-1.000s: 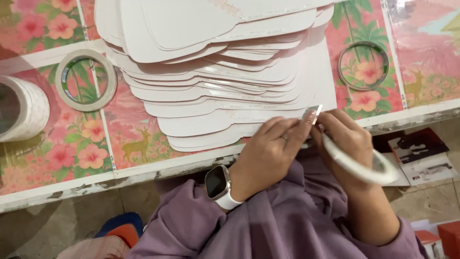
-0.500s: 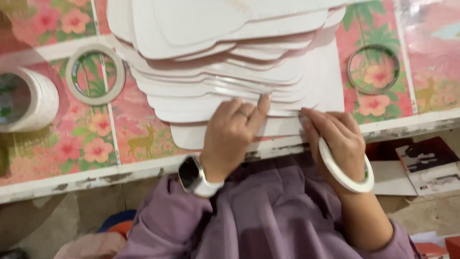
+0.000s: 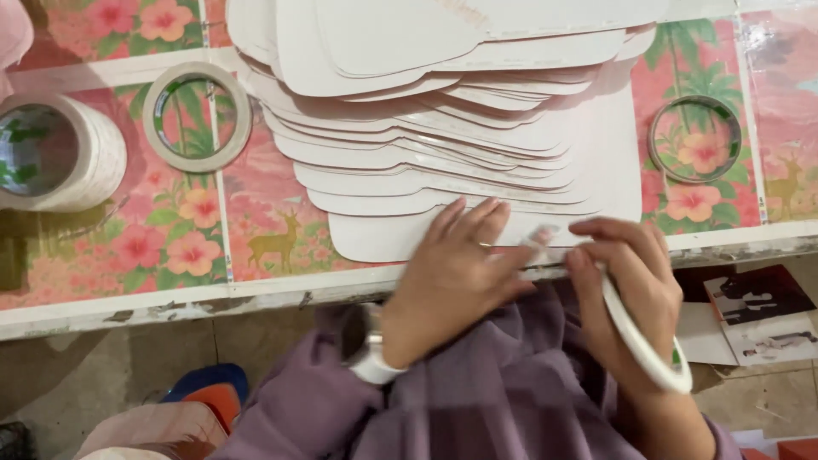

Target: Applying double-sided tape to the edges of a stack of white cards and organizing them.

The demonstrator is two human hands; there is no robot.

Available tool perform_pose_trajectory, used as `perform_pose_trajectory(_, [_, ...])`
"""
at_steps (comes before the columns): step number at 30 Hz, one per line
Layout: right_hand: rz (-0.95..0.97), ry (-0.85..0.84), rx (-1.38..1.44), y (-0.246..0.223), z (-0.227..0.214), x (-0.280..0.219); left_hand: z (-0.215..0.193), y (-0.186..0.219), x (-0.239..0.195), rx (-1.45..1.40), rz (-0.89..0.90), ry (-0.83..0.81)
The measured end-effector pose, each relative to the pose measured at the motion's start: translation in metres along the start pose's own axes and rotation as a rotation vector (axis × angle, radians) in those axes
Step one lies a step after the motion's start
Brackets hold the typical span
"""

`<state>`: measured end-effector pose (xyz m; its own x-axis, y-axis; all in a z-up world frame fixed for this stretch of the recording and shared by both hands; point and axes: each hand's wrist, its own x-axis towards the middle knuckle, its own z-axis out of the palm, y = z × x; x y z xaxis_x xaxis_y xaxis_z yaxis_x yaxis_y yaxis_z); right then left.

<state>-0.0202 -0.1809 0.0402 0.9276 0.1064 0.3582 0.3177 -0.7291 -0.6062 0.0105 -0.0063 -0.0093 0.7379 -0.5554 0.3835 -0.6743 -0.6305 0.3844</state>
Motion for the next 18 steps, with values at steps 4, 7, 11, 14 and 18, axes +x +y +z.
perform_pose_trajectory(4, [0.159, -0.097, 0.066, 0.008, 0.016, 0.005, -0.037, -0.016, -0.028, -0.058, -0.015, 0.119])
perform_pose_trajectory(7, [0.075, -0.083, 0.066, 0.0, 0.03, 0.005, -0.037, -0.015, -0.037, -0.061, 0.047, 0.126])
perform_pose_trajectory(11, [-0.085, -0.05, -0.054, 0.01, 0.027, 0.005, -0.032, -0.015, -0.027, 0.02, 0.067, -0.004])
perform_pose_trajectory(14, [-0.033, 0.01, -0.15, 0.026, 0.01, -0.008, -0.03, -0.015, -0.027, 0.057, 0.069, 0.02])
perform_pose_trajectory(18, [-0.016, 0.102, -0.255, 0.049, 0.004, -0.02, -0.028, -0.012, -0.026, 0.159, 0.091, 0.095])
